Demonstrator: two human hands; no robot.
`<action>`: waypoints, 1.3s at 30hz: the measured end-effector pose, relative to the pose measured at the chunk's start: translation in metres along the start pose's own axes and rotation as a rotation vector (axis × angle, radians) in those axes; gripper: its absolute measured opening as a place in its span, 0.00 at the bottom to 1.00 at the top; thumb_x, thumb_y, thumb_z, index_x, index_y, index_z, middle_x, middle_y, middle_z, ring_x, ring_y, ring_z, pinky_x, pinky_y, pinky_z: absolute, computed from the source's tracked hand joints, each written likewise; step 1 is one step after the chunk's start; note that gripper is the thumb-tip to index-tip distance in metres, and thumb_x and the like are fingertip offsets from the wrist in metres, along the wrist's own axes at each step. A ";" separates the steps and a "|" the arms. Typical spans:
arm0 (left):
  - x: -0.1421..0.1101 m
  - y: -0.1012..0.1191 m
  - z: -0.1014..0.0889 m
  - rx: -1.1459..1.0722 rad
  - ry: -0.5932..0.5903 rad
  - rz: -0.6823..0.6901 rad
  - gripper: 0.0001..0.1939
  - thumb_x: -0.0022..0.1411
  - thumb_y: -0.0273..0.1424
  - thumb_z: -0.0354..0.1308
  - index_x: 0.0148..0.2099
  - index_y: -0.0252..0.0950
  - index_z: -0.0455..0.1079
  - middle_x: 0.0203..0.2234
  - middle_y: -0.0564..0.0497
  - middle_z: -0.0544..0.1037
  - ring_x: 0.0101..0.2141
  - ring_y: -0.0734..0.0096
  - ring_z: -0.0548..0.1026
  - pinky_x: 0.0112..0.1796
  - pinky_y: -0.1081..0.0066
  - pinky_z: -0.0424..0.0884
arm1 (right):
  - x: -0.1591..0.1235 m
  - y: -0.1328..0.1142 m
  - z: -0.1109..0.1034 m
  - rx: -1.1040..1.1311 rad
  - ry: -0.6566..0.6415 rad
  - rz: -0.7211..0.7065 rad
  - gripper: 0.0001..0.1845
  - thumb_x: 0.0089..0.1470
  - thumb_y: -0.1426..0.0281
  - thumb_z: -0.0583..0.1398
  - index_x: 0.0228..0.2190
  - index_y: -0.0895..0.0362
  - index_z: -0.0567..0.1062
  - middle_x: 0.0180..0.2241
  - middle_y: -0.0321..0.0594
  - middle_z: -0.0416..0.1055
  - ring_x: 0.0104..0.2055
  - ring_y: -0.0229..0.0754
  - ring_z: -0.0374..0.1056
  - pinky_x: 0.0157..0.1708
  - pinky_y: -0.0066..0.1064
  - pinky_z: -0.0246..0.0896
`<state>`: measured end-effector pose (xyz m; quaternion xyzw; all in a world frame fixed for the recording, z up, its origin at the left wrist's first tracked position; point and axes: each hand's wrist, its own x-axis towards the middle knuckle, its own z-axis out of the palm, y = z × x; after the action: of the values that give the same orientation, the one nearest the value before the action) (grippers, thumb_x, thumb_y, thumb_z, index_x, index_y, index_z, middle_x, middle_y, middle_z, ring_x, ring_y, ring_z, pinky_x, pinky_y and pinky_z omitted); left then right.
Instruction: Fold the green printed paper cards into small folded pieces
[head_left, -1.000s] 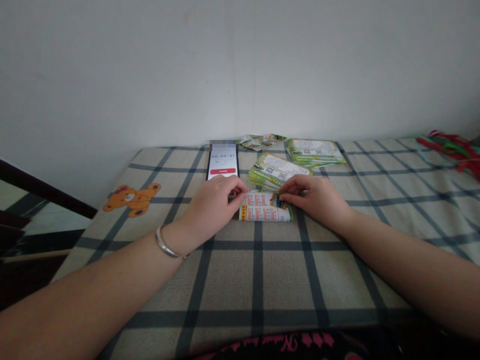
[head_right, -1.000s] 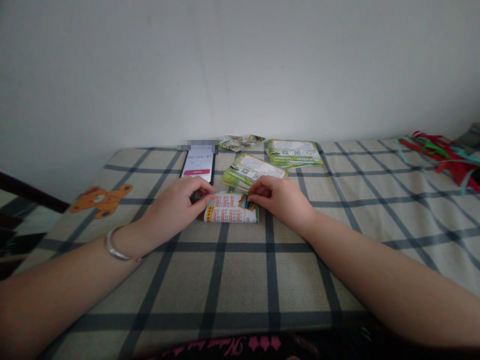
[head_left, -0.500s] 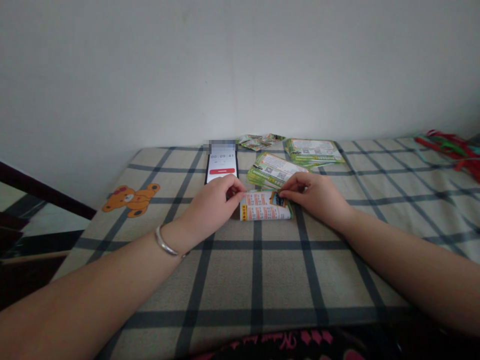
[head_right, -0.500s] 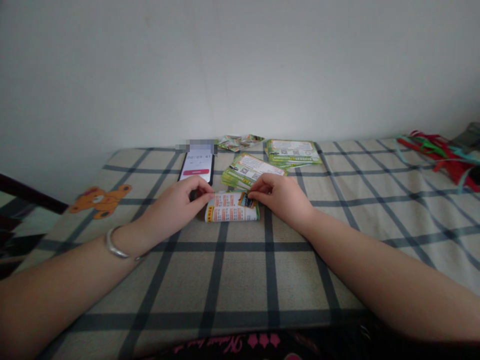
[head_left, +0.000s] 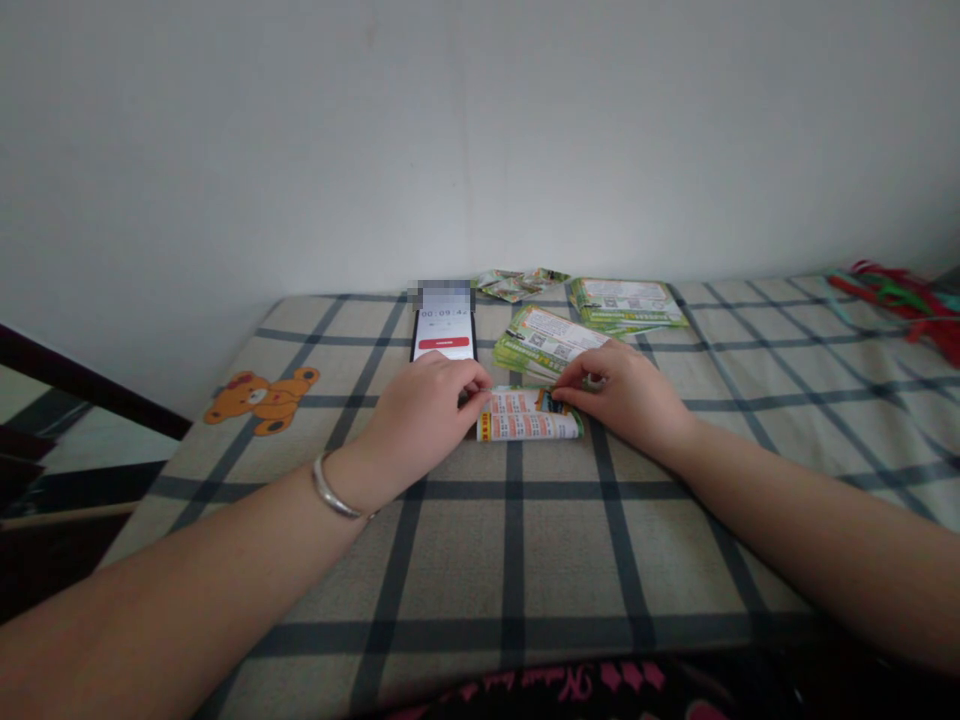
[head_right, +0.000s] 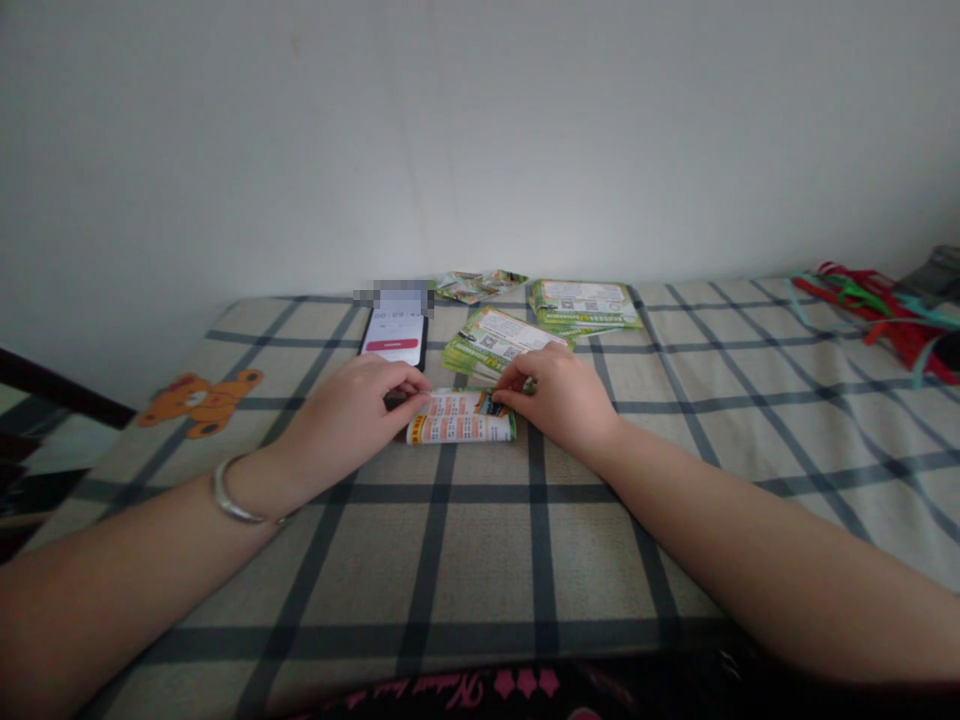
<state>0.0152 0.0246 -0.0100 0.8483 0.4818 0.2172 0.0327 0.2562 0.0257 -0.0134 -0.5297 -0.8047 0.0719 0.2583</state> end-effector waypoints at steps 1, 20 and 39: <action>0.000 0.000 0.000 0.015 0.001 0.012 0.04 0.61 0.31 0.59 0.35 0.37 0.73 0.30 0.50 0.77 0.35 0.63 0.73 0.36 0.64 0.66 | 0.000 0.000 0.001 -0.002 0.004 -0.015 0.04 0.50 0.67 0.66 0.26 0.53 0.78 0.29 0.36 0.76 0.35 0.43 0.67 0.34 0.34 0.58; 0.005 -0.005 0.004 -0.067 -0.042 -0.003 0.02 0.58 0.29 0.61 0.34 0.36 0.73 0.27 0.52 0.76 0.32 0.67 0.72 0.33 0.67 0.65 | 0.006 0.005 0.003 -0.061 -0.041 -0.049 0.04 0.49 0.64 0.66 0.27 0.51 0.80 0.26 0.35 0.75 0.32 0.42 0.66 0.34 0.34 0.55; 0.005 -0.007 0.004 0.117 -0.118 0.363 0.09 0.64 0.24 0.53 0.42 0.35 0.75 0.35 0.48 0.76 0.38 0.65 0.72 0.41 0.65 0.70 | 0.010 -0.005 -0.012 -0.277 -0.228 -0.399 0.08 0.58 0.66 0.60 0.37 0.47 0.80 0.38 0.34 0.78 0.41 0.44 0.68 0.39 0.36 0.49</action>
<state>0.0132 0.0335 -0.0137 0.9330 0.3299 0.1412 -0.0280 0.2547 0.0305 0.0027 -0.3793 -0.9193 -0.0322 0.1000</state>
